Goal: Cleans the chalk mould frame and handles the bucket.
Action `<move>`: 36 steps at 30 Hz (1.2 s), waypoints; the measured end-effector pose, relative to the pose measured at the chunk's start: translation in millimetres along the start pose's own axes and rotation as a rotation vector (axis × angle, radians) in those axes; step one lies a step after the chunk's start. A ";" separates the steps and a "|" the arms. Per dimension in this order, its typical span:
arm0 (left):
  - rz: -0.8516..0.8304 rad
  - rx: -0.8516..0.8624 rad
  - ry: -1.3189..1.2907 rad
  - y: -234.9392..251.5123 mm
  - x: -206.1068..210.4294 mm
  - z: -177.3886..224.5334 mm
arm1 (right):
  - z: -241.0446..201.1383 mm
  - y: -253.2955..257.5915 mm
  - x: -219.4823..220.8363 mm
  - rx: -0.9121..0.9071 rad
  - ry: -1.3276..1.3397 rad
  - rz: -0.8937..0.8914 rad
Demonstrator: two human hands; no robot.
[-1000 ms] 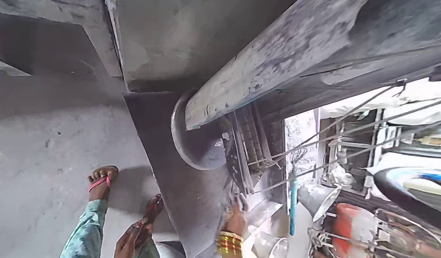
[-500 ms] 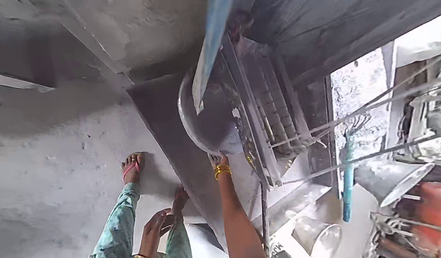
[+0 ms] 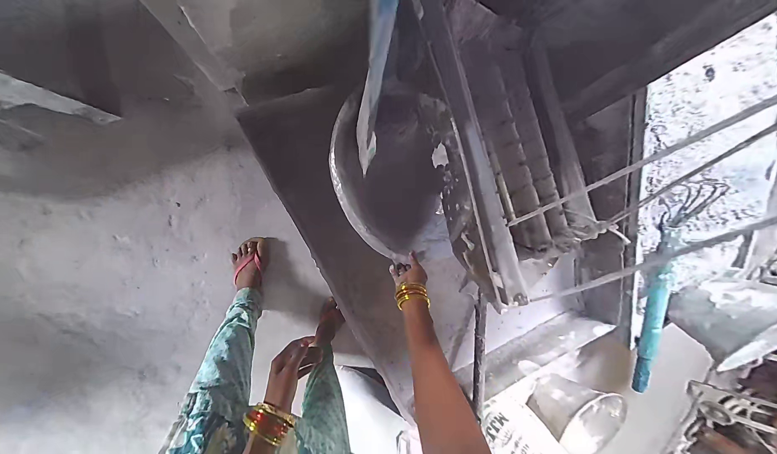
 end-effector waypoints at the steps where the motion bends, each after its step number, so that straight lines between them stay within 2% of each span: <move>1: 0.004 0.000 -0.014 0.3 -0.3 -1.6 | 2.0 -0.7 -3.4 -0.013 -0.014 0.011; 7: 0.007 -0.012 -0.061 2.6 -0.6 -2.0 | 2.5 -22.4 -14.9 -0.015 -0.060 0.022; 17: 0.016 -0.024 -0.147 -0.2 -7.6 16.1 | 2.1 32.3 -43.0 -0.019 -0.369 0.046; 22: 0.009 -0.033 -0.190 0.8 -19.4 17.2 | 3.0 35.5 -41.6 -0.032 -0.572 0.089; 26: 0.003 -0.043 -0.229 0.7 -22.0 21.2 | 0.7 20.7 -36.0 -0.059 -0.571 0.083; 28: -0.007 -0.049 -0.248 0.8 -20.9 24.7 | -11.0 -5.6 -28.6 -0.129 -0.707 0.106; 30: -0.006 -0.063 -0.276 0.5 -21.9 26.3 | -21.6 -18.8 -24.0 -0.319 -0.897 0.133; 32: -0.004 -0.064 -0.287 0.1 -24.3 27.0 | -29.9 -33.2 -17.2 -0.489 -0.895 0.173; 36: -0.007 -0.053 -0.286 2.1 -27.7 26.8 | -36.3 -54.5 -4.2 -0.466 -0.725 0.212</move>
Point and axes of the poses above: each hand's wrist, its own y-axis towards the middle knuckle, its own x-axis out of the palm, z = x × y, the point moved 6 cm from there along y, towards the middle knuckle, and after that the axes turned 3 degrees about y, right-handed, at the moved point
